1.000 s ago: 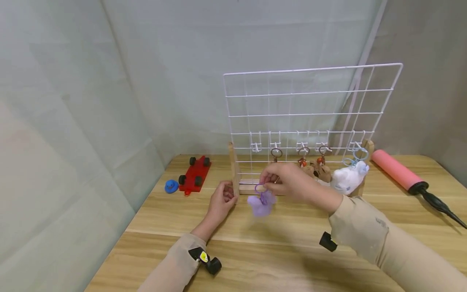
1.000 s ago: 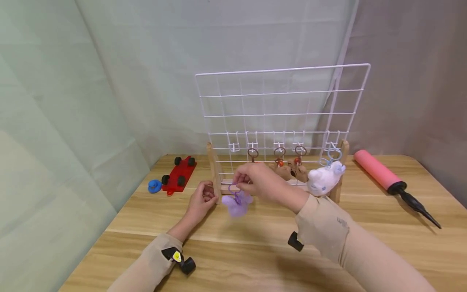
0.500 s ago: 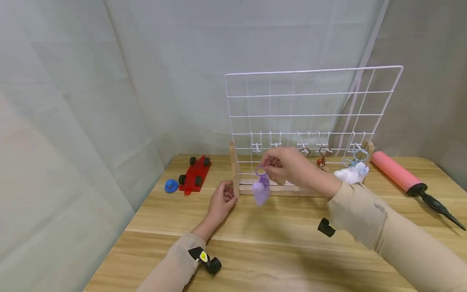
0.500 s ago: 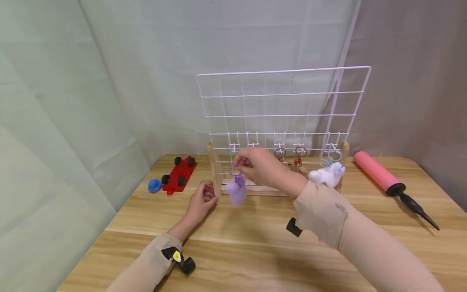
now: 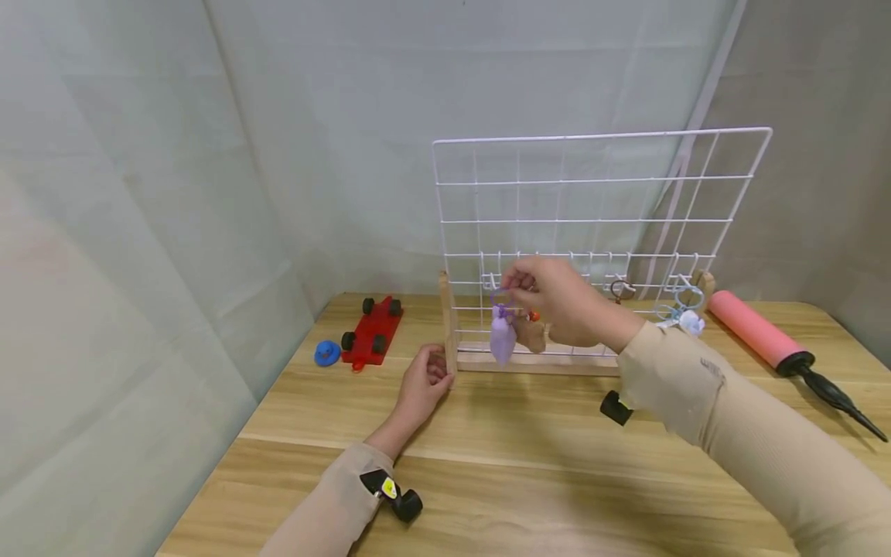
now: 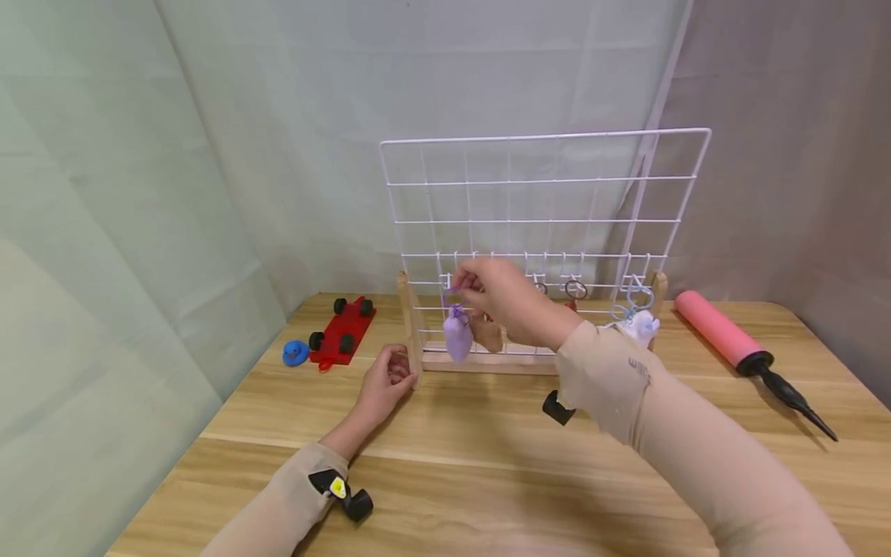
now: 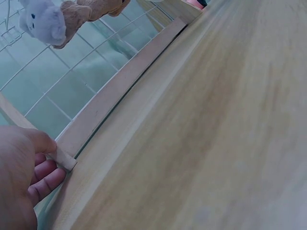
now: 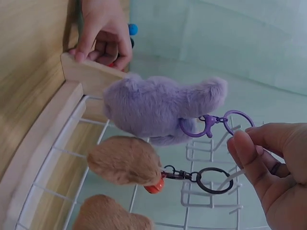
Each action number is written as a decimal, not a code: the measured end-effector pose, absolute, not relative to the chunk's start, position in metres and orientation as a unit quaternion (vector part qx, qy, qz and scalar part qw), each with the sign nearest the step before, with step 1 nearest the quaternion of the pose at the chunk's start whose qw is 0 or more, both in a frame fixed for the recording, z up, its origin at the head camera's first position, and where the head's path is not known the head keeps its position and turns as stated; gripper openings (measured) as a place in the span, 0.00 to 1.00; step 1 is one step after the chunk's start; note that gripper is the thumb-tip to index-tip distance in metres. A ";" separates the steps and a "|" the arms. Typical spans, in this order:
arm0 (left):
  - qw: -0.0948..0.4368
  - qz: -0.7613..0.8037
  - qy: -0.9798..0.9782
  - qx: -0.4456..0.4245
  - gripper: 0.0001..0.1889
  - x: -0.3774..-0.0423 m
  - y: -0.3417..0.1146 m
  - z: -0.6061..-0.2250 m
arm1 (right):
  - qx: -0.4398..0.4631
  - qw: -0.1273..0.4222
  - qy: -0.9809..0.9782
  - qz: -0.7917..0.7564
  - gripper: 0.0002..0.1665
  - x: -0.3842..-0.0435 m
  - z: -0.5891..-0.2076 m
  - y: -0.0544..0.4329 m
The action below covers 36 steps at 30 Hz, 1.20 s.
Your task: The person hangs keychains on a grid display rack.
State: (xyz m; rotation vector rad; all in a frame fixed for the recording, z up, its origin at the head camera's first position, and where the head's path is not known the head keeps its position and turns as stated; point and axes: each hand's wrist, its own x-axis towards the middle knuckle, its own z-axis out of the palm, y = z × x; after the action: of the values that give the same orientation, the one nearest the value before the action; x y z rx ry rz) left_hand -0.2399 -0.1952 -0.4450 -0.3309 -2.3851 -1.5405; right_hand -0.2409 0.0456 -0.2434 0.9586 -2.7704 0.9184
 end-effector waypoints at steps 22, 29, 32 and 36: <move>0.137 -0.540 -0.823 -0.114 0.23 -0.237 -0.196 -0.444 | 0.351 0.079 -0.899 0.249 0.05 -0.264 -0.235 0.031; 0.144 -0.543 -0.819 -0.118 0.22 -0.238 -0.195 -0.445 | 0.354 0.068 -0.900 0.243 0.05 -0.266 -0.237 0.029; 0.144 -0.549 -0.815 -0.116 0.23 -0.238 -0.194 -0.444 | 0.355 0.063 -0.902 0.237 0.06 -0.266 -0.238 0.030; 0.144 -0.551 -0.814 -0.115 0.23 -0.238 -0.194 -0.444 | 0.356 0.063 -0.903 0.233 0.06 -0.266 -0.239 0.030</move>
State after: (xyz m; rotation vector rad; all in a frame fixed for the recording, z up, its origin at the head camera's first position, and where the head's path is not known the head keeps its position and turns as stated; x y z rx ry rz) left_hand -0.2382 -0.1937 -0.4440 -0.3327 -2.3472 -1.5883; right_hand -0.2664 0.0296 -0.2391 1.0758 -2.7286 0.7034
